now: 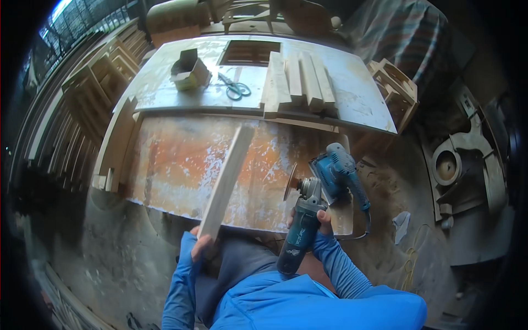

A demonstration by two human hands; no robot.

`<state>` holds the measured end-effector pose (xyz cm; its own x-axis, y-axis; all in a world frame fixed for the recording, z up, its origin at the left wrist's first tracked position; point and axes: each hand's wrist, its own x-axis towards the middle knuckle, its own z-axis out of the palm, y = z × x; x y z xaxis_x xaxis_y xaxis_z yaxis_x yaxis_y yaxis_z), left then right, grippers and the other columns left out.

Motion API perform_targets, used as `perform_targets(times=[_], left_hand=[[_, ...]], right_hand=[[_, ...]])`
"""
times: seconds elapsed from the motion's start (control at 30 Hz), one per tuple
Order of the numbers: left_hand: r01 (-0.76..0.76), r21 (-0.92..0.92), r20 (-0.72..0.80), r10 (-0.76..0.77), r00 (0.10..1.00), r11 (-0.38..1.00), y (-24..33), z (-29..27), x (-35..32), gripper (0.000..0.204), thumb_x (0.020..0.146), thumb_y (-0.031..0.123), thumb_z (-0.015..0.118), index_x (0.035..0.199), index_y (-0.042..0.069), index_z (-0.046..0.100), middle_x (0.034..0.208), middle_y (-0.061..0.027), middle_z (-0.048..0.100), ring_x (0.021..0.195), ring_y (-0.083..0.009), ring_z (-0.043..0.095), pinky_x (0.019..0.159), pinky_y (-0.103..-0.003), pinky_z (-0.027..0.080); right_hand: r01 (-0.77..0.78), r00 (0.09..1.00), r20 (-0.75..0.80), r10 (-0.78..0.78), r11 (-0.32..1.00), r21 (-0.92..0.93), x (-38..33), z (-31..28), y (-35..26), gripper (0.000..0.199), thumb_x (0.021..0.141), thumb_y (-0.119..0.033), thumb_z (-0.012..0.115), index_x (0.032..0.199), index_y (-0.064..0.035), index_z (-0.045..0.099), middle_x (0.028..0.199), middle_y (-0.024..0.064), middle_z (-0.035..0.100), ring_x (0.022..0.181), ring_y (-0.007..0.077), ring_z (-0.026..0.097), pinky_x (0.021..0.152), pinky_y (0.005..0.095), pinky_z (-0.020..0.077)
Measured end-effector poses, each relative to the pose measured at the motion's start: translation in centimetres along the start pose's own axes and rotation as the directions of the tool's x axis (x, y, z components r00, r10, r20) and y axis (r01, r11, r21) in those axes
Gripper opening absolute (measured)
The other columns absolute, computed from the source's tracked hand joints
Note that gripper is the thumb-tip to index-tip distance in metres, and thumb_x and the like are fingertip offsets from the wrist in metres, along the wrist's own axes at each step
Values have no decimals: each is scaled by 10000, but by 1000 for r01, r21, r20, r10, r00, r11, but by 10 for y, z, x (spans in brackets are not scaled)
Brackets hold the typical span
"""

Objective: Sanding wooden blocks using an angle grinder with a sanding disc.

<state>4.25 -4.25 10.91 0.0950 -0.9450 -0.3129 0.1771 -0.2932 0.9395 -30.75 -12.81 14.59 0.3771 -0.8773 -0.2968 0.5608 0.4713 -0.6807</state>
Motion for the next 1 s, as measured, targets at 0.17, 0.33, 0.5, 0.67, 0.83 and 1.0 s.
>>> perform_targets(times=[0.17,0.33,0.5,0.67,0.83,1.0], left_hand=[[-232,43,87,228,970,972,72,41,113,394,897,309,687,1045,-56,674,809,-78,678,737,-138,640,654,-265,500],[-494,149,329,428,842,857,170,158,236,1024,823,335,822,1537,-21,181,1541,-280,331,1432,-293,349,1167,-406,300],[-706,645,343,716,608,291,138,122,240,964,753,279,844,1511,23,305,1515,-283,350,1386,-419,376,1150,-448,311],[-207,978,137,642,754,36,24,-57,201,964,694,310,845,1495,83,358,1534,-275,294,1391,-455,314,1150,-524,270],[177,964,-264,800,539,199,12,-146,151,915,708,308,816,1477,81,374,1520,-290,276,1381,-458,295,1115,-558,284],[384,819,-520,834,185,426,47,-285,94,887,711,269,826,1442,45,375,1445,-297,371,1300,-464,408,1099,-511,350]], right_hand=[[30,1000,-10,-30,1000,9,-11,-8,-5,830,693,-670,702,1171,-5,571,987,181,649,871,291,671,717,396,597],[25,998,-59,-21,997,71,-14,-6,9,802,693,-641,725,1176,-17,583,1010,171,646,881,299,674,739,412,599],[30,997,-70,-23,994,103,-19,-10,11,805,685,-637,762,1178,-29,578,1013,147,645,893,302,674,747,418,599],[-97,995,-12,98,991,87,20,-11,30,800,703,-669,727,1168,-36,580,951,145,660,847,302,685,720,401,599],[-12,999,-47,21,982,188,21,-42,31,861,779,-733,607,1231,-2,555,1046,181,652,862,324,667,777,463,575],[-125,991,68,115,980,156,43,-9,39,798,801,-677,650,1211,-3,524,1064,170,627,883,322,654,765,465,579]])
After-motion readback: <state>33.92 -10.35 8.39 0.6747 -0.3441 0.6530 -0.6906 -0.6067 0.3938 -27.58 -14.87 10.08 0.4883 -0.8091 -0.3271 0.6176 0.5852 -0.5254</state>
